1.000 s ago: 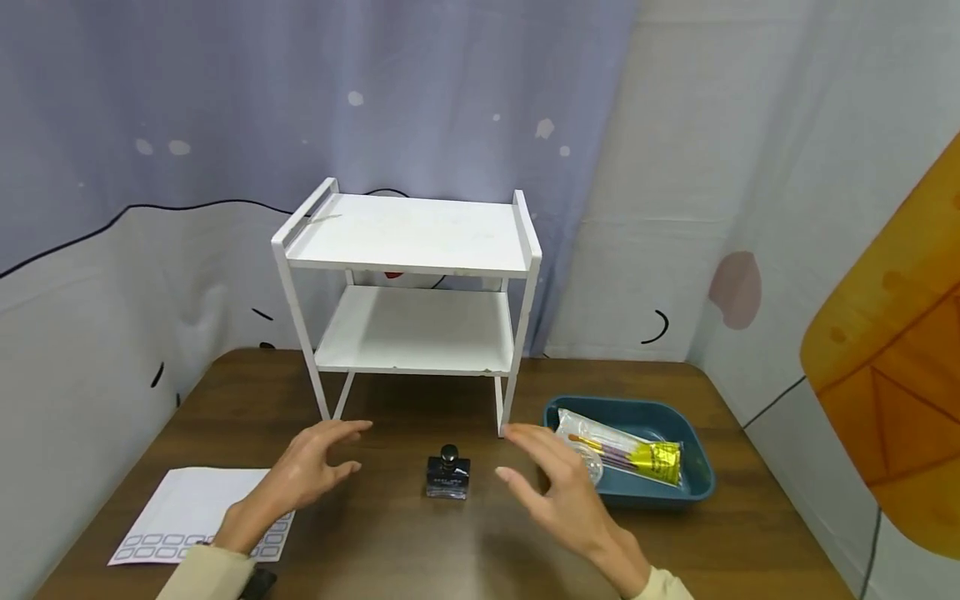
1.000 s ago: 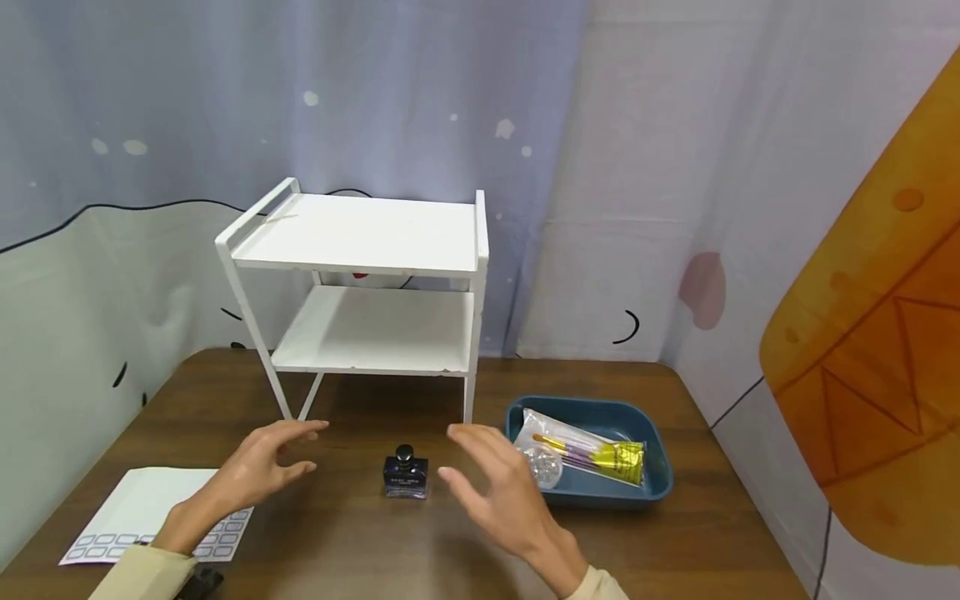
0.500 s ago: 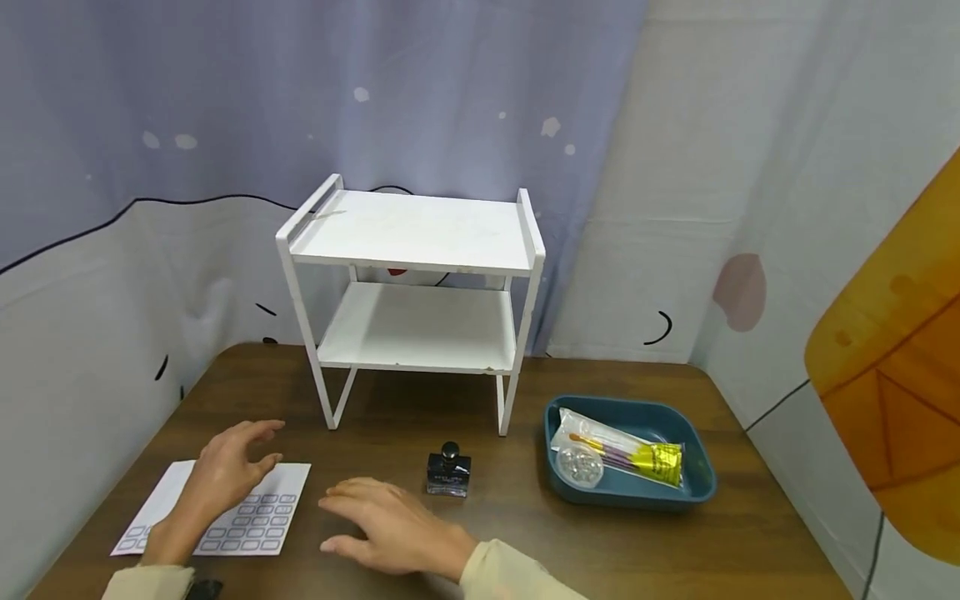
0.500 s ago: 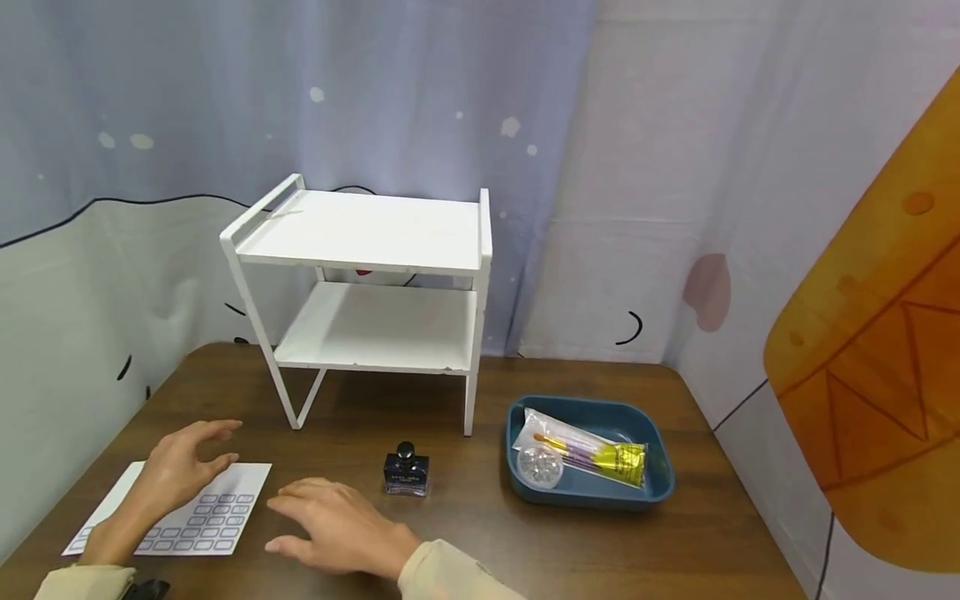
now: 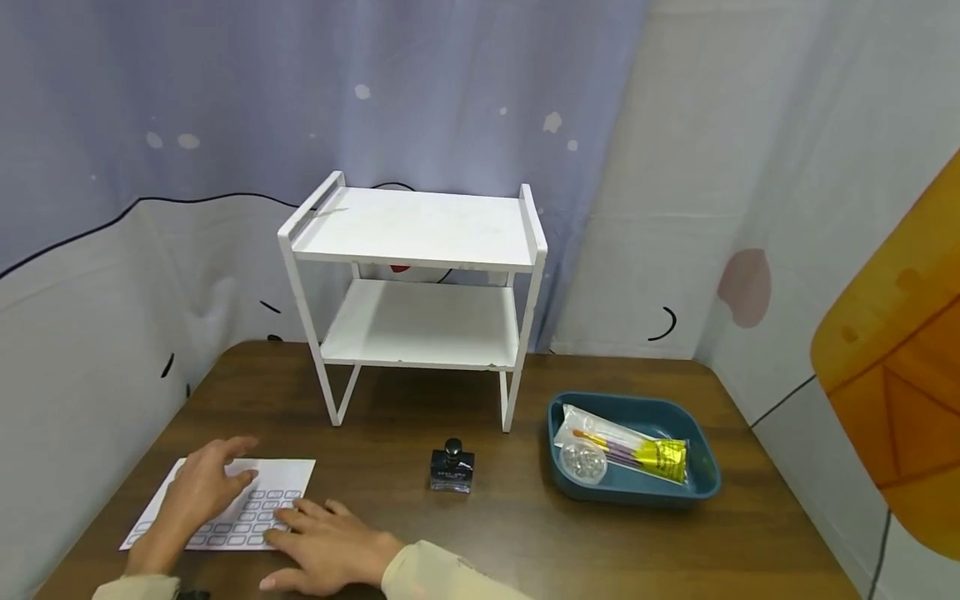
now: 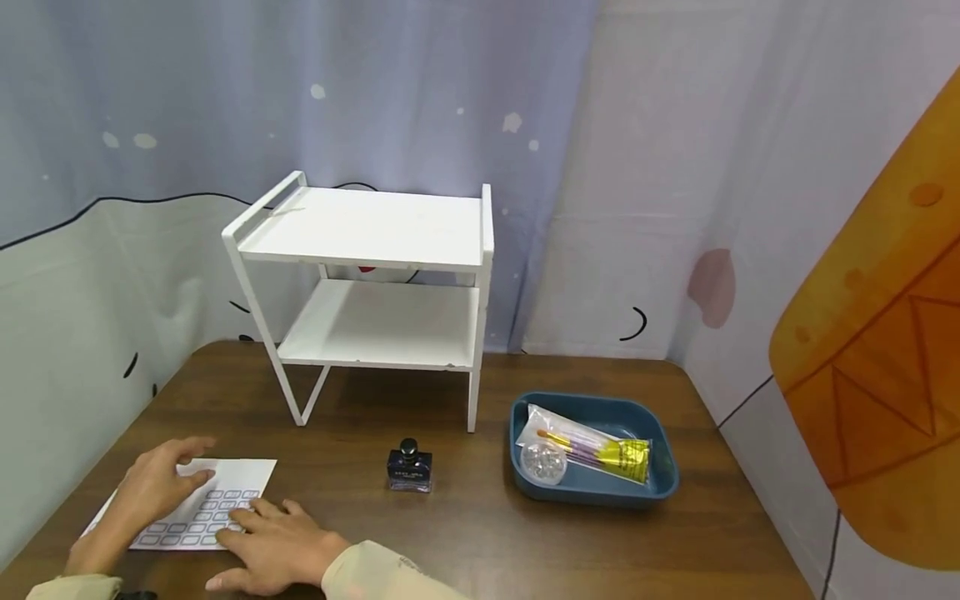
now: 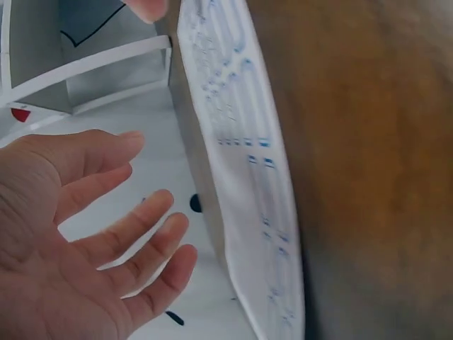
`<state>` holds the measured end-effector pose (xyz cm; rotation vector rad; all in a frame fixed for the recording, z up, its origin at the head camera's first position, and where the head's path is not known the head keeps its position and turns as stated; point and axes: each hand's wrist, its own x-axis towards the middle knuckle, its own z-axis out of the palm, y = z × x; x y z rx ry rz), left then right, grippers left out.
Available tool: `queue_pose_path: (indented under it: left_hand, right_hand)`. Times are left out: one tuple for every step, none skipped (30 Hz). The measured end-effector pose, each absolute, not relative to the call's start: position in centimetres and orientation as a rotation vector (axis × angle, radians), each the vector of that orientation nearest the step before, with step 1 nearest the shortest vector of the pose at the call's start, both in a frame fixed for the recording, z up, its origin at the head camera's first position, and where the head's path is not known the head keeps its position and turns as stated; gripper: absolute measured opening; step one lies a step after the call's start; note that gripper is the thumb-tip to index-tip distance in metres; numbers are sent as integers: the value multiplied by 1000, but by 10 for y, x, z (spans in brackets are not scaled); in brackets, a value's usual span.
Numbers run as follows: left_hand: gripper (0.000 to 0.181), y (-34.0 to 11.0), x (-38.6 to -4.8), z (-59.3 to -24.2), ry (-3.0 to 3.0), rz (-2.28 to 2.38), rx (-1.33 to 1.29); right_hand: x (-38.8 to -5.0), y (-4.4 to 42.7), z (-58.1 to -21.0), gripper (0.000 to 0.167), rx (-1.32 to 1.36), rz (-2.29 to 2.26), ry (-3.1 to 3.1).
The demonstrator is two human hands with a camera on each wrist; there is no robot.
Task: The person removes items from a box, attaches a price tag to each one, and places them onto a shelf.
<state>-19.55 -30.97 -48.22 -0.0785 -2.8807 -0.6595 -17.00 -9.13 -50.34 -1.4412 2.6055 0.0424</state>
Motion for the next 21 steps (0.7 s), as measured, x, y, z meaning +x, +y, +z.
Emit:
queue_pose_path:
  left_hand:
    - [48, -311, -196, -484, -2884, -652, -75]
    - [50, -313, -196, -486, -2889, -642, -72]
    - [52, -315, -197, -487, -2899, -633, -66]
    - [56, -318, -197, -488, -2914, -622, -56]
    - [59, -320, -197, -489, -2934, -612, -35]
    - [62, -322, -197, -490, -2963, -600, -6]
    - [65, -324, -197, -490, -2998, -591, 27]
    - [68, -326, -197, -489, -3041, -593, 67]
    - [72, -329, -198, -489, -3083, -599, 112]
    - [75, -330, -198, -488, -3121, -603, 156]
    - [79, -332, -197, -488, -3159, -615, 204]
    - [85, -333, -197, -487, -3193, -628, 249]
    - [90, -334, -196, -487, -3221, -647, 293]
    - [95, -335, -196, -487, -3241, -668, 335]
    - [99, -335, -195, -487, -3256, -682, 372]
    - [103, -335, -194, -487, -3268, -697, 402]
    - [105, -336, -193, -487, -3276, -710, 429]
    - [107, -336, -192, -486, -3280, -718, 450]
    - [108, -336, -192, -486, -3283, -724, 462]
    - [109, -336, -192, -486, -3286, -727, 465]
    - [110, -337, -192, -485, -3289, -726, 465]
  right_hand:
    - [-170, -93, -505, 60, -1432, 59, 2611]
    - [-171, -93, -505, 59, -1418, 75, 2613]
    - [-171, -93, -506, 58, -1407, 90, 2614]
    - [-171, -93, -507, 58, -1398, 107, 2615]
    - [-172, -93, -507, 58, -1392, 118, 2615]
    - [-172, -92, -507, 58, -1395, 123, 2616]
    - [-172, -91, -507, 59, -1399, 129, 2618]
    - [-172, -90, -507, 59, -1402, 135, 2620]
    - [-172, -90, -507, 60, -1408, 136, 2622]
    - [-172, -89, -507, 61, -1413, 135, 2623]
    - [-171, -89, -507, 62, -1419, 134, 2625]
    - [-171, -88, -507, 62, -1424, 132, 2624]
    - [-171, -87, -507, 63, -1426, 133, 2621]
    - [-172, -87, -507, 63, -1427, 132, 2617]
    - [-172, -86, -507, 63, -1429, 128, 2611]
    - [-172, -85, -507, 63, -1430, 127, 2605]
    - [-172, -84, -507, 63, -1433, 129, 2600]
    - [-172, -83, -506, 64, -1435, 127, 2594]
    - [-172, -82, -506, 64, -1438, 126, 2590]
    - [-172, -82, -505, 64, -1440, 125, 2586]
    - [-173, -81, -506, 64, -1443, 123, 2583]
